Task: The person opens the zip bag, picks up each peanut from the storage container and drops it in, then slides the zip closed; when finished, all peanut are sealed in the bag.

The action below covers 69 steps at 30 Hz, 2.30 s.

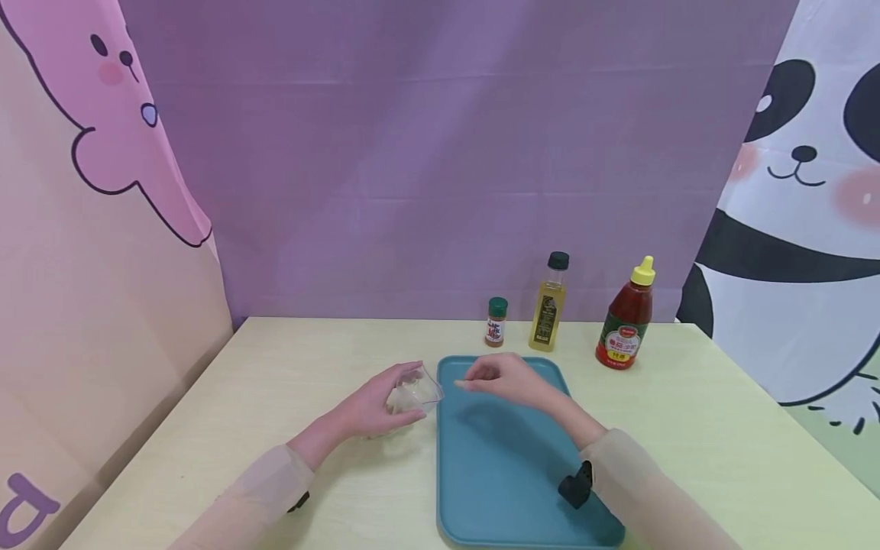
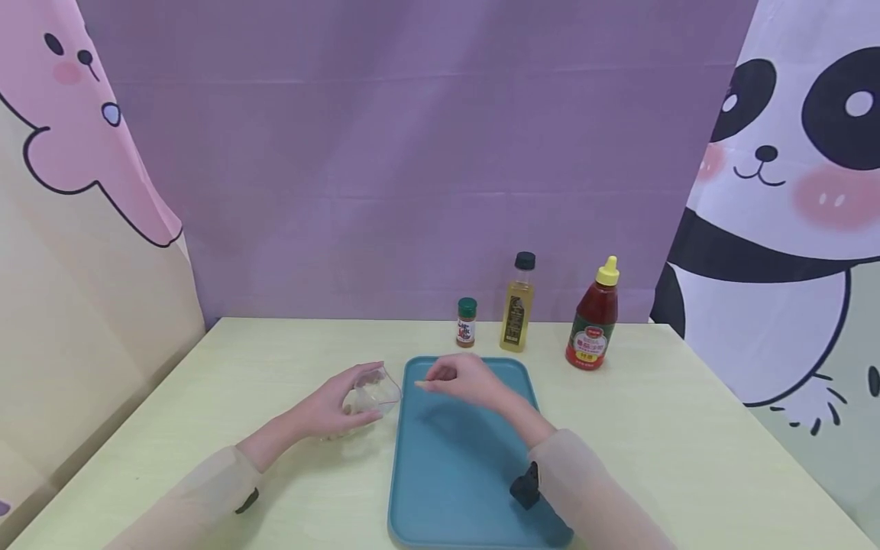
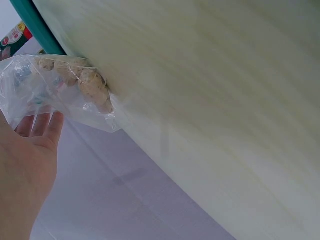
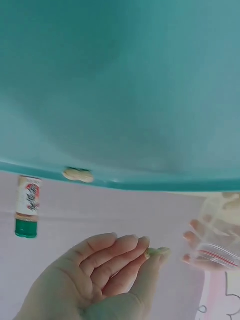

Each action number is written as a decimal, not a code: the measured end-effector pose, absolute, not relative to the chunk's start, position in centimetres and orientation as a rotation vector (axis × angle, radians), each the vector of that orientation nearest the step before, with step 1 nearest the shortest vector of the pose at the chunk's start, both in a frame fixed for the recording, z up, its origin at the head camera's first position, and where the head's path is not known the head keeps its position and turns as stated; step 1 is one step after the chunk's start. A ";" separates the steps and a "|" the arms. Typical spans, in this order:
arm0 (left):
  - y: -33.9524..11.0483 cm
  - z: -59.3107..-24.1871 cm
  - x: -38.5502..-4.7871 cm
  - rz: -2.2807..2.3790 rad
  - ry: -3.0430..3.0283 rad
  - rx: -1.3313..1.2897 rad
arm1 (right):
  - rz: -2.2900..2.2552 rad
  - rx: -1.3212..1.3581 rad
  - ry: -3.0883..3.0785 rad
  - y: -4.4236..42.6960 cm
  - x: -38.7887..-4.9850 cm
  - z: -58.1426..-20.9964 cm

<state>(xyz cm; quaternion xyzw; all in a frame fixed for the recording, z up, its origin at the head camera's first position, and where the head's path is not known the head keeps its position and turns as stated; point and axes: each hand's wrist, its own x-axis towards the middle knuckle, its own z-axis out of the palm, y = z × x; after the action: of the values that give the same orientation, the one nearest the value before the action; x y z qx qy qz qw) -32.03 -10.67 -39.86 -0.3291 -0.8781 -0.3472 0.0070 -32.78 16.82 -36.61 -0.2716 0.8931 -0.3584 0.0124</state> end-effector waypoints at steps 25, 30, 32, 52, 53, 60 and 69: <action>-10.8 -40.1 -32.4 -1.090 -2.717 -1.065 | -1.212 -1.093 2.800 12.2 -31.7 -35.6; -10.8 -40.0 -32.3 -1.101 -2.719 -1.058 | -1.210 -1.086 2.825 12.2 -31.6 -35.6; -10.8 -39.9 -32.3 -1.102 -2.720 -1.058 | -1.215 -1.084 2.829 12.1 -31.6 -35.7; -10.9 -39.9 -32.3 -1.128 -2.728 -1.042 | -1.196 -1.054 2.886 12.9 -32.0 -35.9; -10.9 -39.9 -32.3 -1.127 -2.728 -1.041 | -1.194 -1.045 2.893 13.0 -32.1 -35.9; -10.9 -39.9 -32.3 -1.136 -2.726 -1.041 | -1.188 -0.985 2.948 14.3 -32.9 -35.9; -10.8 -39.8 -32.2 -1.142 -2.744 -1.024 | -1.209 -0.774 3.010 16.5 -34.2 -36.6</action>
<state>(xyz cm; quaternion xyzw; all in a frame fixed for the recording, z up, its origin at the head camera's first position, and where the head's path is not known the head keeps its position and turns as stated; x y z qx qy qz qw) -32.23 -10.84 -39.83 -0.3258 -0.8729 -0.3633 -0.0012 -34.24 16.46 -36.60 -0.2310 0.8984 -0.3608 -0.0965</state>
